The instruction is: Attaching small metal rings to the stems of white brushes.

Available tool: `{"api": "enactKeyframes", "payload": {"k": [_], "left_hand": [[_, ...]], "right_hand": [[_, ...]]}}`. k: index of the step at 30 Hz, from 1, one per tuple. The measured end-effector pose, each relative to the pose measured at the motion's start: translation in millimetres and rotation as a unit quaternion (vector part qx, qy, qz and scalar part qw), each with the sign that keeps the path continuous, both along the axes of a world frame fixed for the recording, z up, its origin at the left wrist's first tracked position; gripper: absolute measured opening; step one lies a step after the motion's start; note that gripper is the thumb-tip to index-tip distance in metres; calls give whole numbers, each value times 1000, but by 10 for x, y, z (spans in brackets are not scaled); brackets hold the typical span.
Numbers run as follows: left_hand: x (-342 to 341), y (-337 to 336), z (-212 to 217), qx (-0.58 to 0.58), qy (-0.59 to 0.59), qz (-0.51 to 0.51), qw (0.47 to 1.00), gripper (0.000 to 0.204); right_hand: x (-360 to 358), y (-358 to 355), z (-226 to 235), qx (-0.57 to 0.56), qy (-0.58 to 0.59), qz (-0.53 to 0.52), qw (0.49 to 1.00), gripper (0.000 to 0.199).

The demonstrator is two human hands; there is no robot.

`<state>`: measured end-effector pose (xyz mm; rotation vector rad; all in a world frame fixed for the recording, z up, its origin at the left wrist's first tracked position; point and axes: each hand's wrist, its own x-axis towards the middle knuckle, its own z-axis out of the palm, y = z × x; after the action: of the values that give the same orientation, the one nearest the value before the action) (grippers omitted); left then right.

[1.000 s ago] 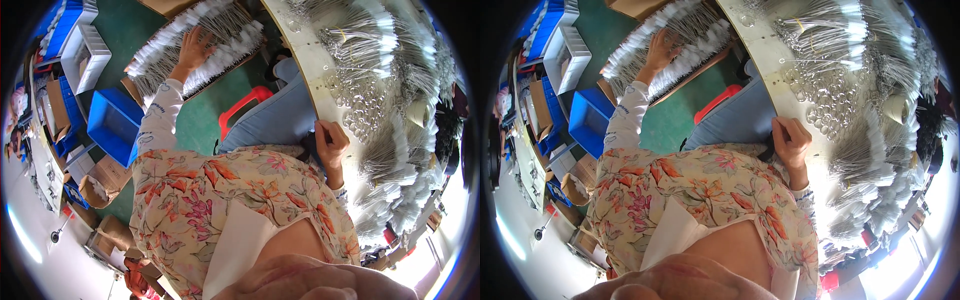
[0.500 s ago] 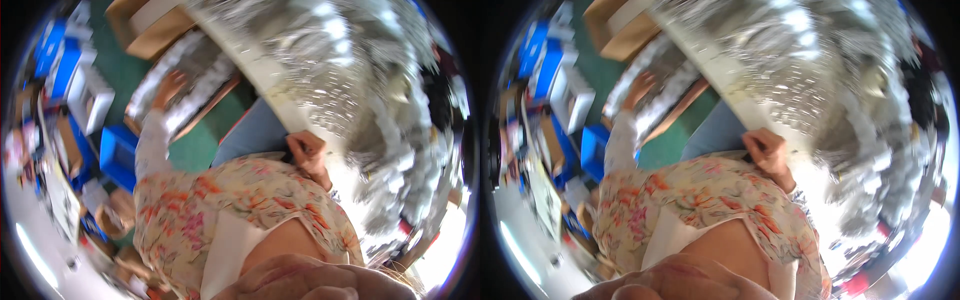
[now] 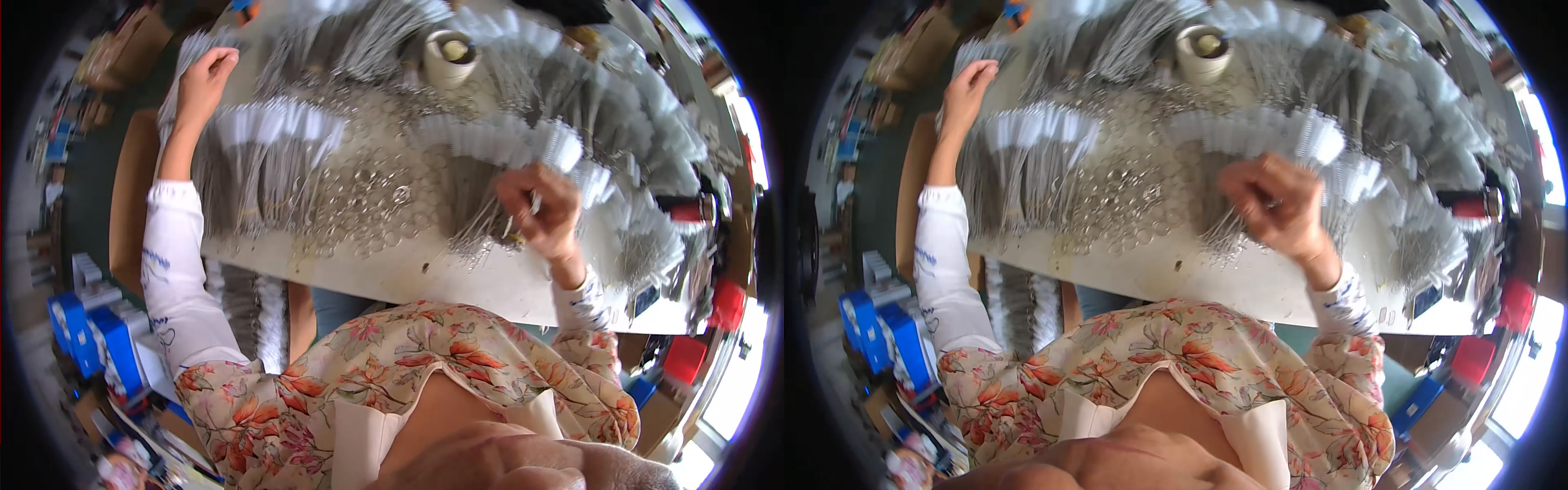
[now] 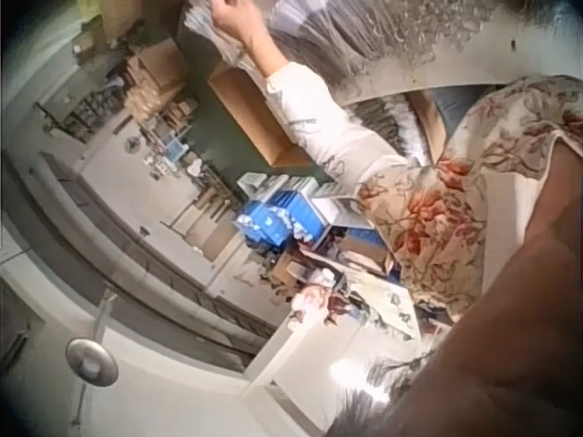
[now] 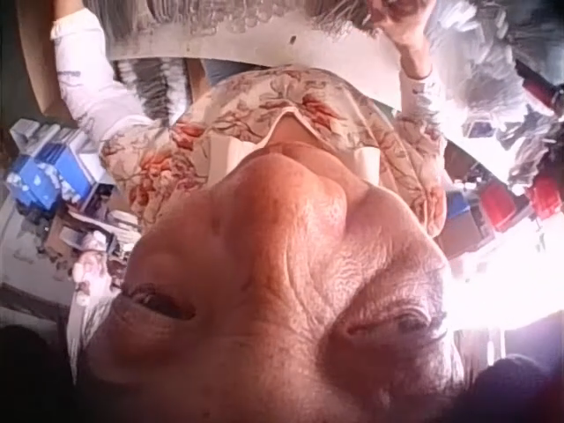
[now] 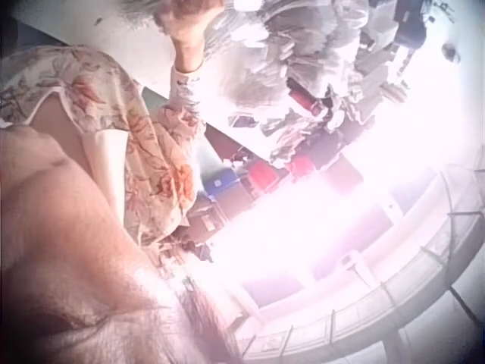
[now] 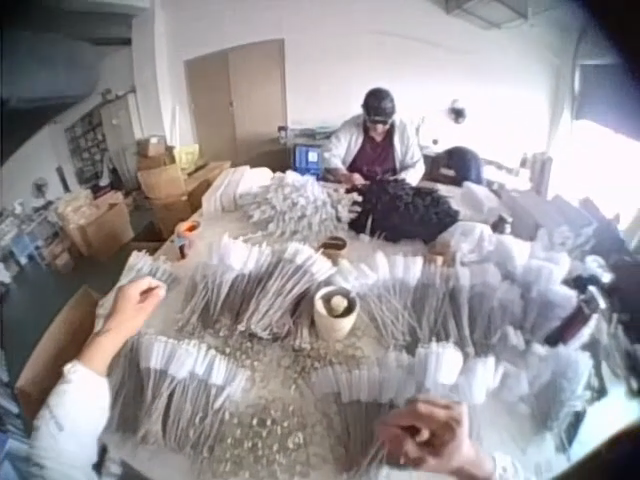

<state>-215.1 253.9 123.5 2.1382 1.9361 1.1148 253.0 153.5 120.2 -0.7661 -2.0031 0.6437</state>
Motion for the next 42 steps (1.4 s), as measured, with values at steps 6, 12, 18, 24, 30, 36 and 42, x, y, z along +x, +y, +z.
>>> {"api": "enactKeyframes", "payload": {"k": [6, 12, 18, 24, 30, 36, 42], "left_hand": [[-700, 1584, -865, -185, 175, 137, 957, 31], [-789, 1707, -1317, -275, 87, 243, 926, 29], [-863, 1502, -1086, -349, -185, 160, 904, 15], [-638, 1368, -830, -349, -205, 222, 887, 12], [411, 1484, 115, 67, -173, 134, 974, 25], [1220, 1637, -434, -213, 110, -87, 967, 37], [983, 1609, -744, -157, 49, -69, 984, 24]], "right_hand": [[673, 855, 341, 19, -152, -192, 969, 12], [1080, 1917, -50, -141, -234, -259, 926, 24], [832, 2597, -459, -236, -269, -274, 893, 31], [798, 2538, -157, -35, -219, -315, 923, 27], [1623, 2474, -96, -160, 19, -257, 953, 17], [1414, 2232, -549, -144, -368, -412, 821, 44], [1816, 2331, -389, -78, -192, -416, 885, 19]]}}
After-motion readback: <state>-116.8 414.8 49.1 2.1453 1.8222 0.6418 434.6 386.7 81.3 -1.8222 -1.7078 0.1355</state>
